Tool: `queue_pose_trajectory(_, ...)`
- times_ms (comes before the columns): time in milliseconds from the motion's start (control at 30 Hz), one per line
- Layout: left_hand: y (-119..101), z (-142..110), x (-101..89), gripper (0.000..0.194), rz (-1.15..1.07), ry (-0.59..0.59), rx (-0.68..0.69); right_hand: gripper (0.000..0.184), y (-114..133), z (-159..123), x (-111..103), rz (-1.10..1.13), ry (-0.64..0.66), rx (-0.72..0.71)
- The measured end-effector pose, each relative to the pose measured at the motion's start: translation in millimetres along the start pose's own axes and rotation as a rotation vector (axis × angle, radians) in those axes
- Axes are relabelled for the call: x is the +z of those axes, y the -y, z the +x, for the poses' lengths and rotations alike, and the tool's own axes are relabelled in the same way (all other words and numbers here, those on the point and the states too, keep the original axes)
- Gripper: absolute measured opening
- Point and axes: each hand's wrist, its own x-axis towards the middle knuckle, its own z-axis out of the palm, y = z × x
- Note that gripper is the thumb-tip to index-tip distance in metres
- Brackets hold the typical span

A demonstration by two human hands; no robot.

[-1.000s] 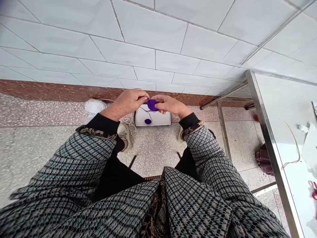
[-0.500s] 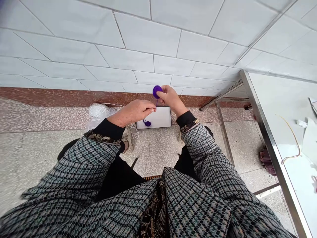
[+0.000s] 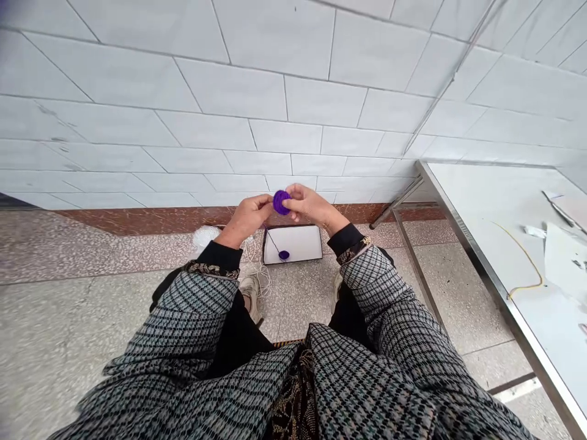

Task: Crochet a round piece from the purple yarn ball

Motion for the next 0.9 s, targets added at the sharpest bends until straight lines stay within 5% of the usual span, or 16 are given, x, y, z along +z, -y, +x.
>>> queue_pose_trajectory(167, -7.6, -0.9, 18.9, 0.026, -0.162, 0.256, -0.044, 0.037, 6.5, 14.5, -14.9, 0.078, -0.302, -0.170)
queue_pose_trajectory(333, -19.2, 5.0, 21.7, 0.027, -0.158, 0.427, 0.049, 0.028, -3.3, 11.6, -27.3, -0.426, -0.523, -0.142)
queue_pose_trajectory(433, -20.2, 14.5, 16.8, 0.025, -0.222, 0.427, 0.026, 0.022, -5.5, -5.7, -32.4, -0.605, -0.324, 0.052)
queue_pose_trajectory(567, -15.0, 27.4, 18.1, 0.024, -0.316, 0.411, -0.019, 0.010, -2.7, -31.4, -35.0, -0.374, 0.023, 0.282)
queue_pose_trajectory(900, -12.8, 17.5, 23.0, 0.024, -0.236, 0.182, 0.056, 0.021, -7.4, -40.0, -21.7, -0.175, 0.145, 0.204)
